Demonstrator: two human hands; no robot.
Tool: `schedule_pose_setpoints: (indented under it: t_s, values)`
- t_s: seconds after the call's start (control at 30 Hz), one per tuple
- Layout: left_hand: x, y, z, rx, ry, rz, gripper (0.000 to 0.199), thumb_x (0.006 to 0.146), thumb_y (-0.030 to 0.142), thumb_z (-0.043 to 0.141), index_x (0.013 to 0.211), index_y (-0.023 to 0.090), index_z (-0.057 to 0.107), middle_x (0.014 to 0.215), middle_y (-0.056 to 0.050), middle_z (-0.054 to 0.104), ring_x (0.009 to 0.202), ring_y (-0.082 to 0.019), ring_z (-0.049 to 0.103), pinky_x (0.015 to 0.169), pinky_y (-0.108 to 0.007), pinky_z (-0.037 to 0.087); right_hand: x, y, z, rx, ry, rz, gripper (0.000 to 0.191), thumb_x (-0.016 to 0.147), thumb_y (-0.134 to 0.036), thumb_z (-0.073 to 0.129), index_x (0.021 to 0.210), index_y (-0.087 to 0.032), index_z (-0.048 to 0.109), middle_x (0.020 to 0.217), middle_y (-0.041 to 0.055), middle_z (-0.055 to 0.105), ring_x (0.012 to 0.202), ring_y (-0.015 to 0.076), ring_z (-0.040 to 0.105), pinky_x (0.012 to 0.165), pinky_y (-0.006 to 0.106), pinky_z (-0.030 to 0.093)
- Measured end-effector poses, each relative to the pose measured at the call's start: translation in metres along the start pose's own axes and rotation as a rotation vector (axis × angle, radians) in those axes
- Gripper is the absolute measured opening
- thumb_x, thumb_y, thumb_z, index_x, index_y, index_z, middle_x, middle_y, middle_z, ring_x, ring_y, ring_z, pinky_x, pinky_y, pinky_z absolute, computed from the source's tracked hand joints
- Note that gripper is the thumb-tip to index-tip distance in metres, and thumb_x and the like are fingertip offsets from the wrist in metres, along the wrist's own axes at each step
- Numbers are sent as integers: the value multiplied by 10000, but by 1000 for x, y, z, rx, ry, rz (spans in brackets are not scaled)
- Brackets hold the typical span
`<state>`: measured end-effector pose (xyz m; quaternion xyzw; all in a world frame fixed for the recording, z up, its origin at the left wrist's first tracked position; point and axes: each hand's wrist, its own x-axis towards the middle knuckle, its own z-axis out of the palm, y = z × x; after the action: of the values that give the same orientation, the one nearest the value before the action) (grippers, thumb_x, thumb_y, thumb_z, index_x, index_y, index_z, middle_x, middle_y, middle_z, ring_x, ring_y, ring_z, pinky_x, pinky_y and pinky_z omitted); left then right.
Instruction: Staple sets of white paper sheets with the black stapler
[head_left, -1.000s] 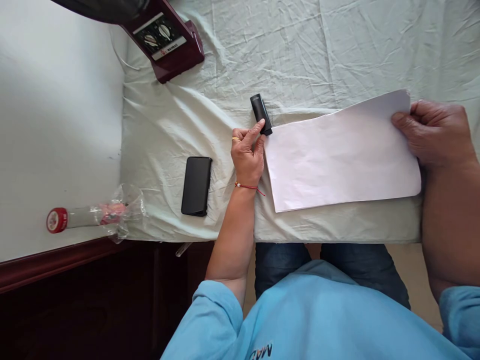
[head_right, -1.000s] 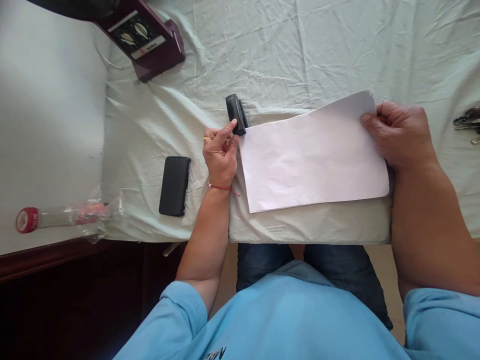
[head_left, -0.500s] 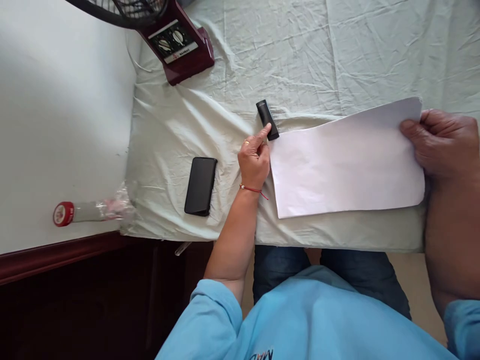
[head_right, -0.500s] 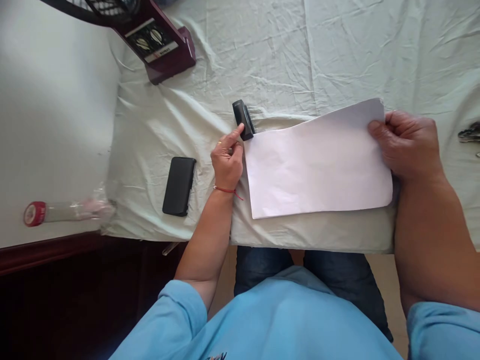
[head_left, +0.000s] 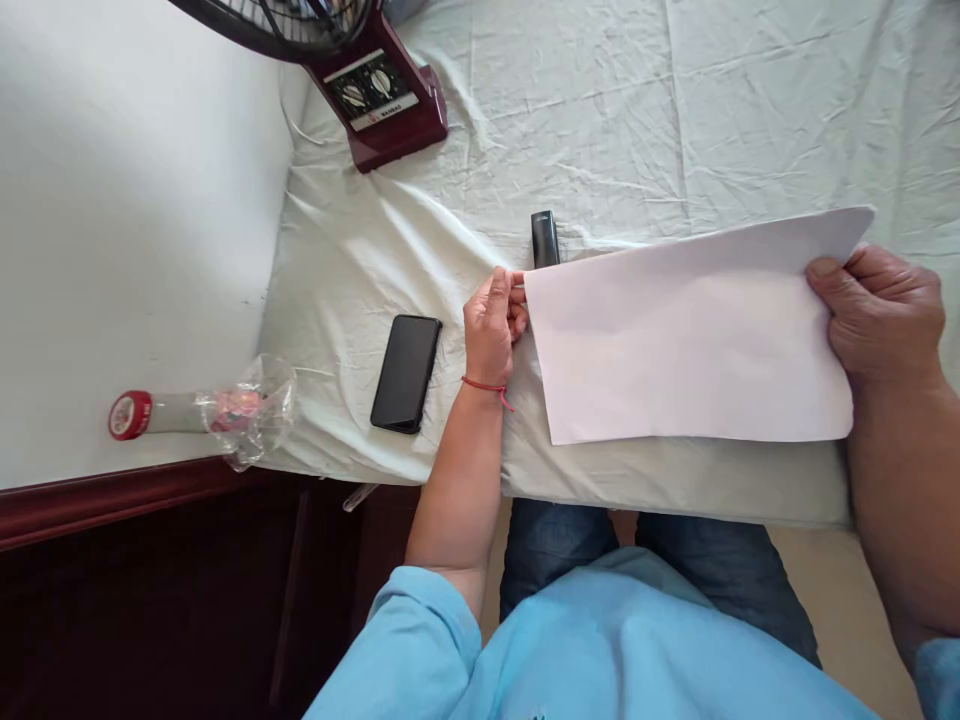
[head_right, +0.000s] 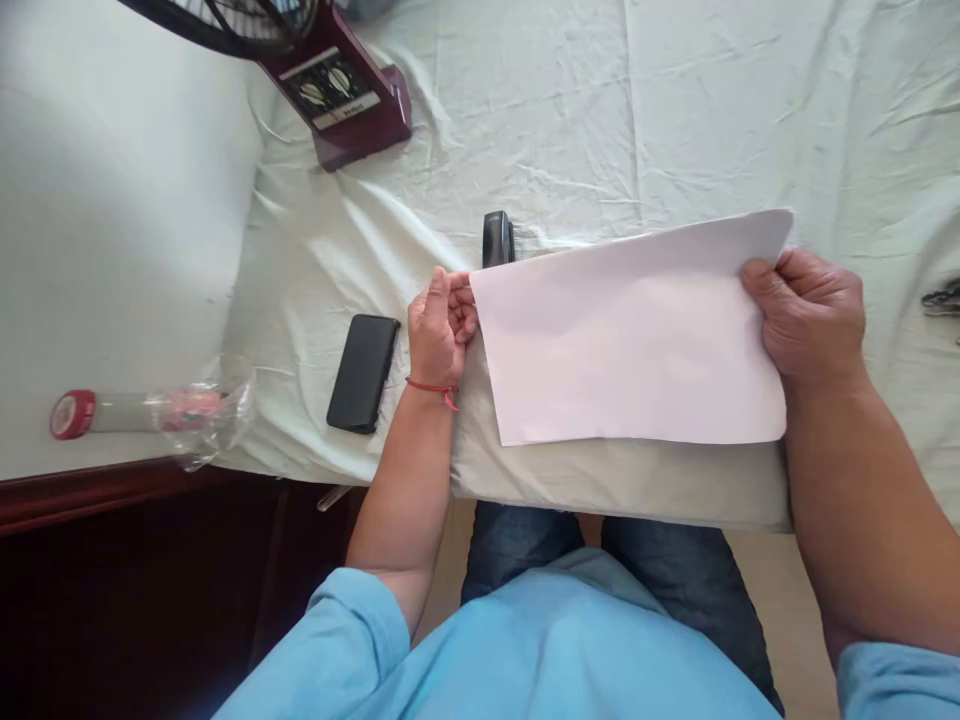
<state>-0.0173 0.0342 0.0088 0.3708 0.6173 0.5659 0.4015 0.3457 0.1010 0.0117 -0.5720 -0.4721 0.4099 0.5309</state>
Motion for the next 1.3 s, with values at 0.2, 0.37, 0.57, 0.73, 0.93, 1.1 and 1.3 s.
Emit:
schedule_pose_setpoints:
  t_s: [0.2,0.37,0.57,0.73,0.93,1.1,1.3]
  values:
    - [-4,5,-5,-42,-161,-61,386,715,504,949,830,210,727,627,39,607,510,-80,449,467,-241,336,8,8,-1,-12,77,-79,564,527,-637,1000,816,-198,796,786,10,689,654,105,515,629,308,474]
    - [-3,0,-6,38,-147,-58,466,749,564,925,702,201,636,602,45,554,559,-83,442,523,-238,355,2,8,3,18,27,-79,609,524,-678,1005,807,-195,765,745,1,658,629,93,483,561,267,424]
    - [-1,-4,-4,68,-15,38,645,793,681,875,629,211,465,570,62,424,561,-78,379,526,-234,347,-4,7,5,39,-94,-47,553,610,-536,1019,996,-185,836,940,58,768,746,142,631,684,313,562]
    - [-3,-2,-3,-17,-217,-45,523,692,601,966,774,213,625,707,22,635,646,-108,568,617,-250,480,5,12,6,88,32,-148,582,543,-557,1023,955,-193,832,1008,66,779,822,183,664,821,406,608]
    - [-6,-1,-2,81,-128,3,582,748,630,924,642,208,537,582,52,496,551,-77,399,515,-245,329,7,14,7,59,51,-149,550,546,-582,1002,885,-188,822,919,56,753,768,181,644,815,430,609]
    - [-6,1,-1,56,-138,32,630,775,722,865,626,208,532,589,41,489,564,-87,421,518,-246,358,10,16,6,96,85,-165,533,541,-564,1019,849,-175,826,864,45,739,725,151,605,785,395,587]
    - [-5,0,-3,68,-221,9,530,727,629,938,688,208,618,634,35,539,581,-93,434,526,-260,330,16,19,6,138,118,-217,579,532,-591,1025,855,-155,825,875,62,743,763,174,648,814,402,598]
